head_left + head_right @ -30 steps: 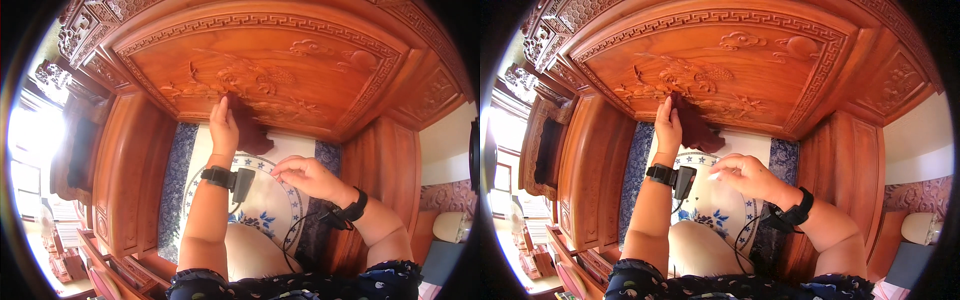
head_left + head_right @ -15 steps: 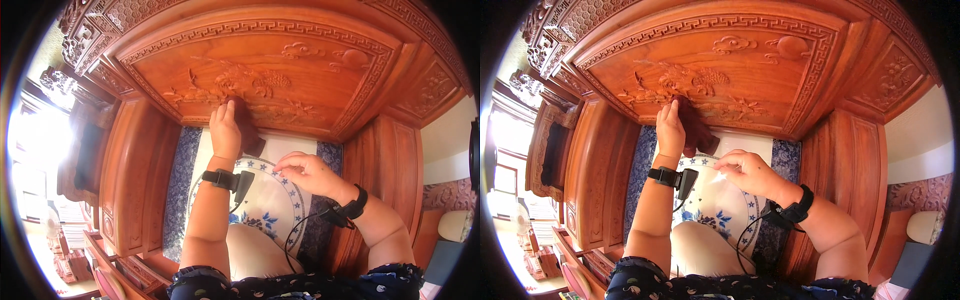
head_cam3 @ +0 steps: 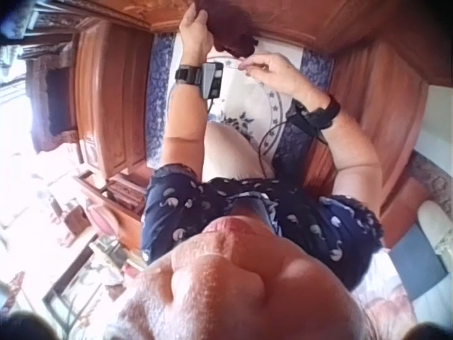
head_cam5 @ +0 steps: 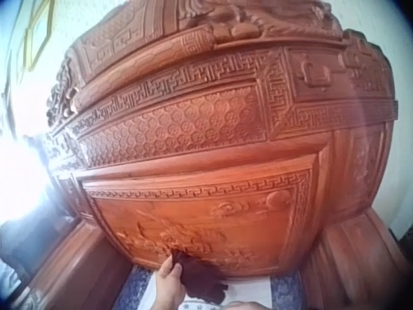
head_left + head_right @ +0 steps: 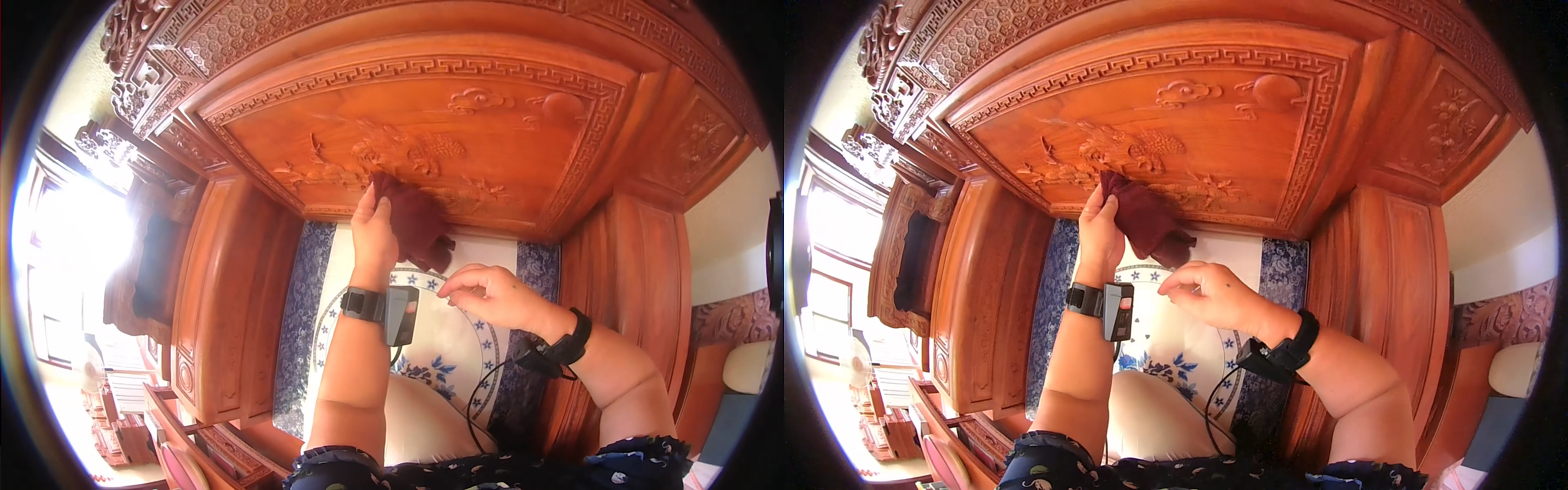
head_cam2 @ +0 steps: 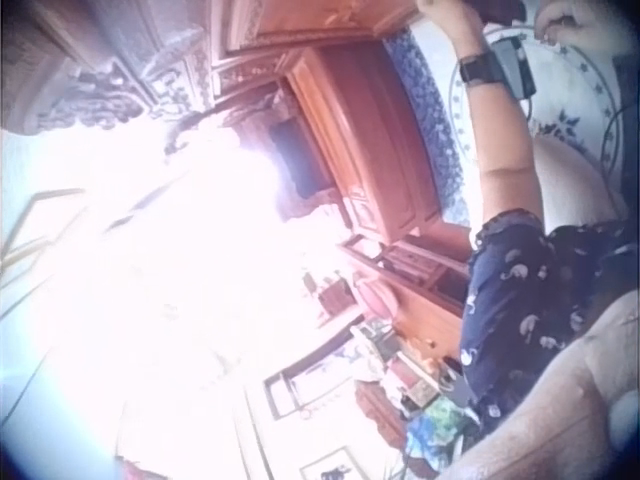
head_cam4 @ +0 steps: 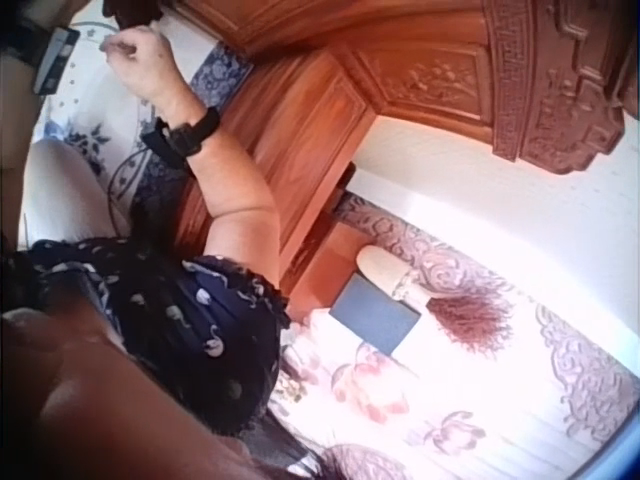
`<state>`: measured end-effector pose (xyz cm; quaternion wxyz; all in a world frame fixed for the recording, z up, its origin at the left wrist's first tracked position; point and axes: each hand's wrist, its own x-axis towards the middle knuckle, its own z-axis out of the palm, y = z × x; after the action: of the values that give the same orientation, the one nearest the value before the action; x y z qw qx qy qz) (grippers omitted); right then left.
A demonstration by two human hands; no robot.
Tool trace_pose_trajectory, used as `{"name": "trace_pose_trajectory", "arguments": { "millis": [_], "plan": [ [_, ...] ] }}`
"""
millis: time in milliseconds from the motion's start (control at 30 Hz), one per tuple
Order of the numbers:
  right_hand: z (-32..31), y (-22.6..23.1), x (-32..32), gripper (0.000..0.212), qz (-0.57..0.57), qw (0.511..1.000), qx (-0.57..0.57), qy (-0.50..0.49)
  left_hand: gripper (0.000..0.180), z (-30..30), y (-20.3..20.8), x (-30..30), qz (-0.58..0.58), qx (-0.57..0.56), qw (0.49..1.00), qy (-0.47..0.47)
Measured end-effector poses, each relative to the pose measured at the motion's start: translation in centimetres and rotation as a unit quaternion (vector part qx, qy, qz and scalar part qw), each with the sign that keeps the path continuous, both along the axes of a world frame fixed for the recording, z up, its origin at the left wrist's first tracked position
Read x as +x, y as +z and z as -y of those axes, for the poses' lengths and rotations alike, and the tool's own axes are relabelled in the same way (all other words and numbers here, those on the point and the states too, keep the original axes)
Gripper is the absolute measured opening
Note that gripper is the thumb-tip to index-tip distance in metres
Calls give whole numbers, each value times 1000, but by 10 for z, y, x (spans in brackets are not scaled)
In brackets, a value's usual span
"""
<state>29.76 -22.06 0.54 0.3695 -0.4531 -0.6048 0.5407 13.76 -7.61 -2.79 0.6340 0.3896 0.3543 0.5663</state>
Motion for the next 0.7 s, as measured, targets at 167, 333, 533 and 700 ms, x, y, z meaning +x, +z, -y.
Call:
{"name": "trace_pose_trajectory", "arguments": {
  "millis": [167,333,533,700],
  "plan": [
    [-1,-6,-2,16,-9,1000,-15,-2,41,-2,-10,-14,-582,413,679,173],
    [-3,-2,2,16,28,999,14,-12,40,-1,-5,-11,-635,396,645,155],
    [-2,-4,-3,16,-9,1000,-11,7,34,-5,-10,-6,-32,2,999,10],
    [2,-3,-1,16,10,999,0,31,36,10,1,-23,65,-41,993,-94]
  ]
}}
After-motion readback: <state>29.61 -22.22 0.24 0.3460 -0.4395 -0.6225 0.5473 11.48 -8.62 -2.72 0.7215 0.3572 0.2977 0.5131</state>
